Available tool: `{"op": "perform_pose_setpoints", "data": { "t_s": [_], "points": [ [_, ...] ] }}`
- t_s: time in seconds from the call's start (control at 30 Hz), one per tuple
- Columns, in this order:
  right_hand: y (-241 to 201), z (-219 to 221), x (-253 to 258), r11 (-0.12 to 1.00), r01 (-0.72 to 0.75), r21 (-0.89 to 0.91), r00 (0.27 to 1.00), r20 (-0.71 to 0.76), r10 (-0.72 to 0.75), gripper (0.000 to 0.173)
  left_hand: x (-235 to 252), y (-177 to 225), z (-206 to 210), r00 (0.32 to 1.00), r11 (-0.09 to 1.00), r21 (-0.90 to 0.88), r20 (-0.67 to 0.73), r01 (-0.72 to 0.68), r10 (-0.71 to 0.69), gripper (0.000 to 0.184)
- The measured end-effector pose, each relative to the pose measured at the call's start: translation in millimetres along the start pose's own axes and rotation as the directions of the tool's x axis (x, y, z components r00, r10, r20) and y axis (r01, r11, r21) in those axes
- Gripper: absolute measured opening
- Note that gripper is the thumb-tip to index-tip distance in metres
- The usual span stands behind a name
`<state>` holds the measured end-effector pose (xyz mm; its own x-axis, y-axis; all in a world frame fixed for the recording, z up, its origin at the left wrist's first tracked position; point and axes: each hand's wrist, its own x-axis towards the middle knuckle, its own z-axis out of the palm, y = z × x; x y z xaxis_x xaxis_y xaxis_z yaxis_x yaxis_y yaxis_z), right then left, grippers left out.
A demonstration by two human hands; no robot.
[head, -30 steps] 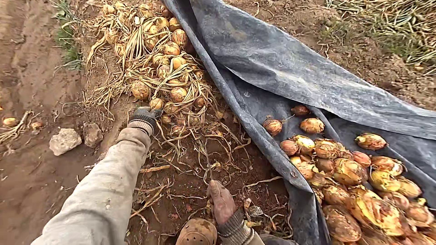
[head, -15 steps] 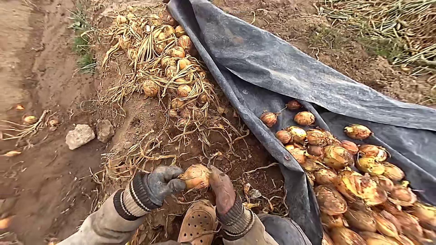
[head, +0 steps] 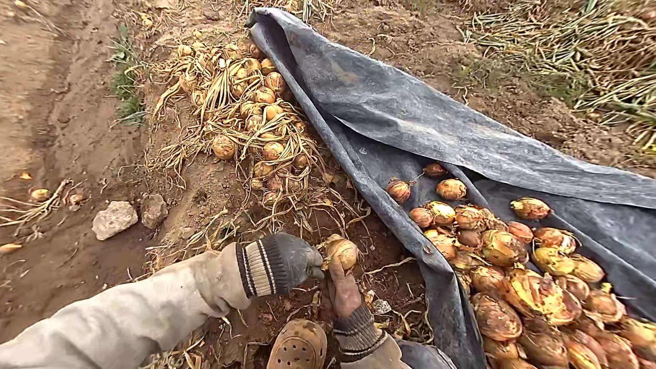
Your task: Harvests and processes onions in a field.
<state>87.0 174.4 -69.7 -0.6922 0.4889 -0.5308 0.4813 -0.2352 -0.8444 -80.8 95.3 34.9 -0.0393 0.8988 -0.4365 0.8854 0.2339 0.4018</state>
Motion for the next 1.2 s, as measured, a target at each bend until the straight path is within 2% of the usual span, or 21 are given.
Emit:
{"op": "perform_pose_setpoints", "data": {
  "t_s": [0.07,0.1,0.13,0.2,0.23,0.27,0.3,0.33,0.37,0.4,0.47,0.53,0.67,0.77,0.83,0.93,0.97,1.03,1.07,1.13,1.2],
  "points": [
    [-20,-20,1,0.986,0.096,0.14,0.977,-0.202,-0.066,0.073,35,-14,-16,0.991,1.0,0.003,-0.131,0.029,-0.028,0.03],
    [-29,-31,1,0.962,0.189,0.198,0.94,-0.32,-0.119,0.068,50,-30,-30,0.961,0.992,-0.018,-0.247,0.121,-0.122,0.03],
    [-36,-44,2,0.919,0.3,0.255,0.89,-0.422,-0.174,0.065,64,-55,-44,0.892,0.966,-0.069,-0.374,0.248,-0.256,0.032],
    [-40,-71,9,0.814,0.468,0.343,0.812,-0.532,-0.242,0.067,84,-120,-73,0.663,0.808,-0.218,-0.477,0.547,-0.577,0.051],
    [-38,-80,14,0.802,0.48,0.357,0.803,-0.546,-0.238,0.069,88,-149,-86,0.559,0.695,-0.255,-0.44,0.673,-0.703,0.065],
    [-33,-82,17,0.815,0.455,0.358,0.813,-0.541,-0.216,0.07,91,-174,-94,0.498,0.604,-0.25,-0.378,0.757,-0.78,0.072],
    [-28,-79,21,0.848,0.407,0.34,0.832,-0.521,-0.19,0.07,95,-195,-95,0.488,0.562,-0.211,-0.317,0.8,-0.813,0.07],
    [-23,-72,24,0.885,0.345,0.313,0.861,-0.481,-0.165,0.068,101,-210,-93,0.511,0.56,-0.169,-0.262,0.811,-0.819,0.063],
    [-18,-63,26,0.91,0.295,0.292,0.888,-0.435,-0.148,0.069,109,-218,-87,0.484,0.536,-0.2,-0.255,0.82,-0.837,0.067],
    [-14,-53,28,0.931,0.258,0.257,0.912,-0.384,-0.146,0.071,116,-220,-82,0.441,0.502,-0.294,-0.251,0.813,-0.862,0.069],
    [-4,-35,29,0.964,0.221,0.149,0.94,-0.296,-0.17,0.08,128,-221,-72,0.317,0.397,-0.486,-0.242,0.779,-0.917,0.095],
    [3,-25,30,0.975,0.217,0.04,0.949,-0.241,-0.201,0.087,132,-224,-63,0.268,0.389,-0.607,-0.284,0.693,-0.921,0.098],
    [8,-18,30,0.969,0.242,-0.041,0.948,-0.204,-0.245,0.087,137,-214,-44,0.288,0.62,-0.607,-0.558,0.497,-0.778,0.109],
    [8,-21,28,0.972,0.222,-0.076,0.947,-0.218,-0.234,0.085,134,-176,-38,0.356,0.726,-0.574,-0.633,0.379,-0.687,0.115],
    [6,-23,27,0.974,0.209,-0.083,0.95,-0.217,-0.222,0.081,127,-154,-34,0.4,0.784,-0.55,-0.674,0.289,-0.621,0.111],
    [3,-26,25,0.97,0.222,-0.098,0.95,-0.203,-0.238,0.078,100,-116,-21,0.516,0.91,-0.413,-0.774,0.029,-0.367,0.093],
    [1,-27,24,0.964,0.241,-0.107,0.947,-0.192,-0.258,0.082,85,-101,-17,0.582,0.923,-0.381,-0.764,-0.06,-0.278,0.088],
    [-3,-28,20,0.944,0.304,-0.13,0.932,-0.162,-0.323,0.094,49,-65,-8,0.739,0.925,-0.333,-0.667,-0.182,-0.095,0.082],
    [-6,-29,16,0.925,0.355,-0.136,0.918,-0.137,-0.373,0.102,31,-47,0,0.793,0.915,-0.33,-0.609,-0.231,-0.02,0.081],
    [-8,-31,3,0.876,0.477,-0.074,0.875,-0.055,-0.481,0.112,0,-21,18,0.879,0.874,-0.408,-0.475,-0.265,0.044,0.081],
    [-12,-29,-11,0.826,0.564,-0.007,0.826,0.01,-0.564,0.108,-23,-9,36,0.915,0.788,-0.561,-0.403,-0.254,0.009,0.084]
  ]
}}
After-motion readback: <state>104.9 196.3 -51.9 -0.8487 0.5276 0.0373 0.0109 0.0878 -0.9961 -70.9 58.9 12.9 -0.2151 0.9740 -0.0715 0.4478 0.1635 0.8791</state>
